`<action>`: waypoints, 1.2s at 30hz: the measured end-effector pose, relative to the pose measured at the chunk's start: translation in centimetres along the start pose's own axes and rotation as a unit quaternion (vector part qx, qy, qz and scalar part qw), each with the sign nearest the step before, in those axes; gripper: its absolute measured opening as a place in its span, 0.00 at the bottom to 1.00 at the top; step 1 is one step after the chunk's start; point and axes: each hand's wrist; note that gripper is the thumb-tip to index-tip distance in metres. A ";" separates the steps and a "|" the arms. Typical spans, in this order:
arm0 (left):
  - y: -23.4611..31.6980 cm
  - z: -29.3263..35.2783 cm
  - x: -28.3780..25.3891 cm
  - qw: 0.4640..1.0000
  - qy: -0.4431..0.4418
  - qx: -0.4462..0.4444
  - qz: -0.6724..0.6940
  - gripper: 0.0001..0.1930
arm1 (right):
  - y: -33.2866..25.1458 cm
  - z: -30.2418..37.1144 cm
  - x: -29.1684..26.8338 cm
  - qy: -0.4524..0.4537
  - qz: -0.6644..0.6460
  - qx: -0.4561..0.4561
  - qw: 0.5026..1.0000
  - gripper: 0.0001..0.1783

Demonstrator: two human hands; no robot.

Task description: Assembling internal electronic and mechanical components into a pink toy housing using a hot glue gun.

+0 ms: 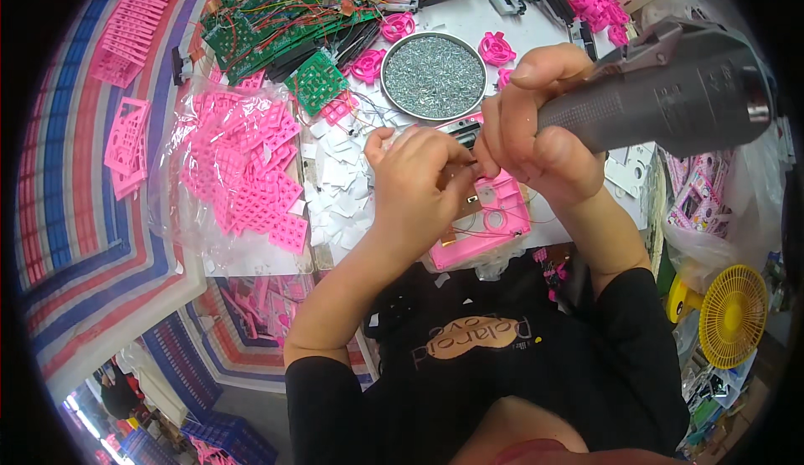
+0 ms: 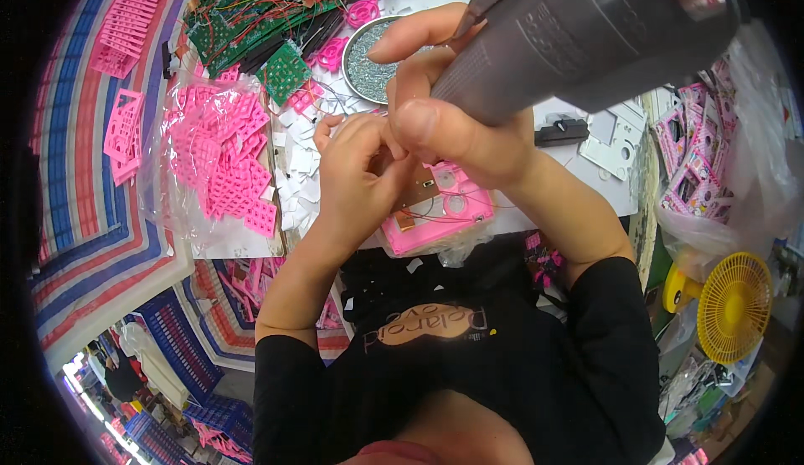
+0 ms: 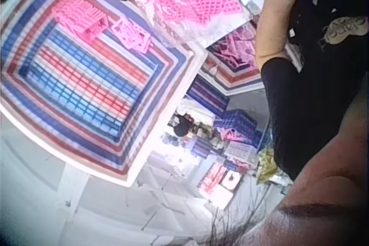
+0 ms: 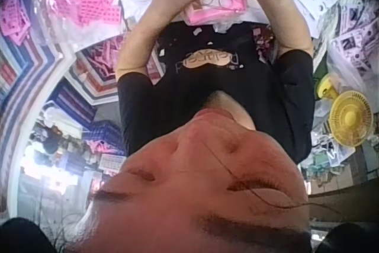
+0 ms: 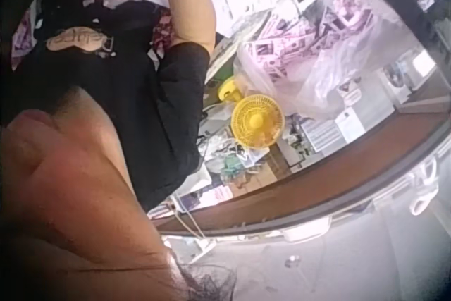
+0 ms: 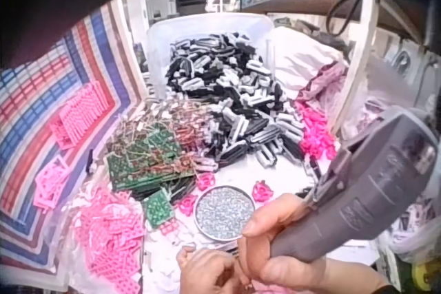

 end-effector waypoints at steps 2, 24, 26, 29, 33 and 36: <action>0.8 -0.6 0.4 0.996 0.037 0.016 -0.081 0.13 | -0.1 0.0 -0.9 0.015 0.066 0.008 0.998 0.23; -2.3 -1.2 0.6 0.987 -0.079 0.080 -0.113 0.20 | 2.7 -2.9 -7.1 -0.060 0.169 0.177 0.968 0.35; -0.9 0.2 -2.0 0.997 -0.029 0.053 -0.058 0.17 | 0.9 -4.3 -9.9 -0.038 0.233 0.147 0.960 0.37; 1.7 2.8 -8.8 0.996 0.015 0.047 -0.072 0.17 | -7.3 -1.5 -16.7 -0.042 0.652 0.132 0.745 0.35; 2.0 10.4 -19.6 0.972 -0.124 -0.173 -0.101 0.16 | -7.5 3.4 -22.1 -0.166 0.801 0.057 0.573 0.29; 0.2 15.6 -21.8 0.876 -0.254 -0.294 -0.287 0.23 | -6.1 4.6 -21.0 -0.106 0.777 0.029 0.620 0.26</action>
Point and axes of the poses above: each hand's wrist, its own z-axis away from the middle knuckle, its own x-axis out of the palm, y = z × x, and after that the axes turned 2 degrees about -x, right-handed
